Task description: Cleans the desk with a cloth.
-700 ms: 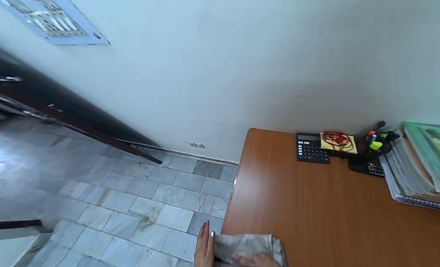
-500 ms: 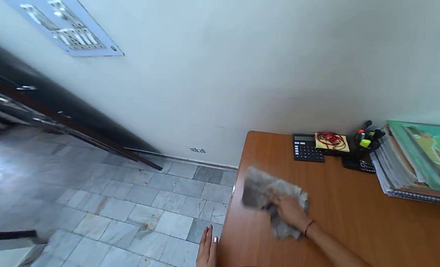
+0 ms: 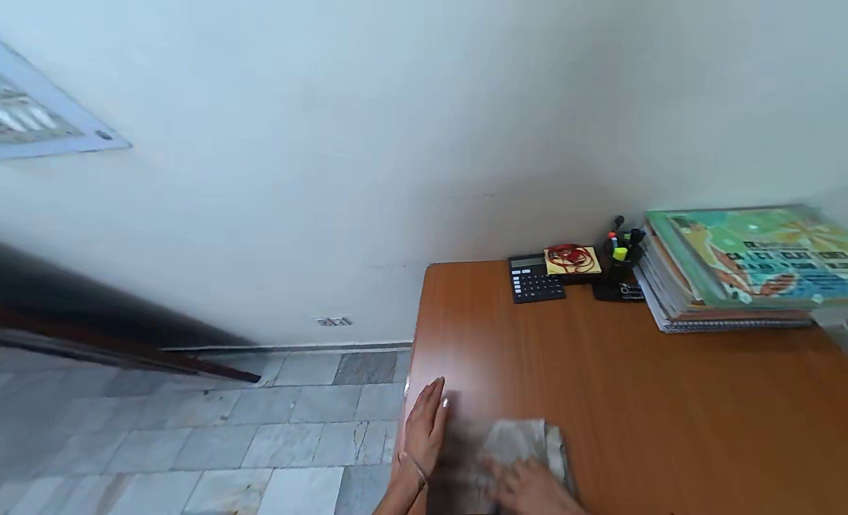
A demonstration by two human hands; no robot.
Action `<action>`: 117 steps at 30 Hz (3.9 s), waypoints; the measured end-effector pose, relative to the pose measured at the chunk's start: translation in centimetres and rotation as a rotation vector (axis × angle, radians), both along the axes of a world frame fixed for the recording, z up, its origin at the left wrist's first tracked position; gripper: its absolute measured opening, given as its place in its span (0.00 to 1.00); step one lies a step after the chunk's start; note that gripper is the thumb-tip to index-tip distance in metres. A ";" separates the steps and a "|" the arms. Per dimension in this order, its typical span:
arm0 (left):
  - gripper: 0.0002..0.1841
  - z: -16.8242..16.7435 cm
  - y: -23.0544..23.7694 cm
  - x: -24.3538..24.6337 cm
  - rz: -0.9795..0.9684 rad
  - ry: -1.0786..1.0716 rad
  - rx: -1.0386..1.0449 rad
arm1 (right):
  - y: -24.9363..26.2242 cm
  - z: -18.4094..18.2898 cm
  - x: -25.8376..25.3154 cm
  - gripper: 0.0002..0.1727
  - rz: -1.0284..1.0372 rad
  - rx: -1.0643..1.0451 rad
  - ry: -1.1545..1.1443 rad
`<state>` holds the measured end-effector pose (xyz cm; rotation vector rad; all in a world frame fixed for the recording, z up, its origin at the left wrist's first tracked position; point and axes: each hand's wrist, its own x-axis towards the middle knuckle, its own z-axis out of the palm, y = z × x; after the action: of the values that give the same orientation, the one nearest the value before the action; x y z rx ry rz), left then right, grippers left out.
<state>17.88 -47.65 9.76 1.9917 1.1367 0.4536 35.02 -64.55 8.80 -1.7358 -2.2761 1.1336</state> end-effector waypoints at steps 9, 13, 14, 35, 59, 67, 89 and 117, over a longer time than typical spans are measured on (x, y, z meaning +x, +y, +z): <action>0.36 0.2 6.4 17.5 -0.617 0.720 -0.027 | 0.4 -0.9 6.4 0.31 -0.019 -0.052 -0.018; 0.38 -0.2 7.3 22.1 -0.653 0.792 0.008 | 1.6 0.0 14.6 0.35 -0.405 -0.121 -0.139; 0.39 -0.3 7.5 23.0 -0.639 0.802 0.004 | 0.9 0.0 16.6 0.35 -0.467 -0.122 -0.163; 0.49 -0.4 7.3 26.6 -0.462 0.898 0.006 | -6.3 -0.5 1.4 0.27 -0.550 0.021 0.003; 0.51 0.1 6.9 26.7 -0.408 0.832 -0.033 | -7.7 -0.7 3.7 0.31 -0.867 0.089 -0.161; 0.47 -2.2 3.6 23.0 -0.203 0.613 0.059 | -19.4 -2.2 8.0 0.28 -1.083 0.248 -0.332; 0.34 -5.0 -8.5 -9.8 0.958 0.452 -0.375 | -7.4 -0.5 -7.3 0.30 -0.581 -0.012 0.016; 0.42 -3.7 -7.6 -9.2 0.818 0.567 -0.598 | -5.0 -0.4 -11.5 0.29 -0.449 0.006 -0.053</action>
<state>8.73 -55.21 6.10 1.0830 2.1460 -0.0924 23.48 -69.51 8.37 -2.1444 -1.7685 0.9924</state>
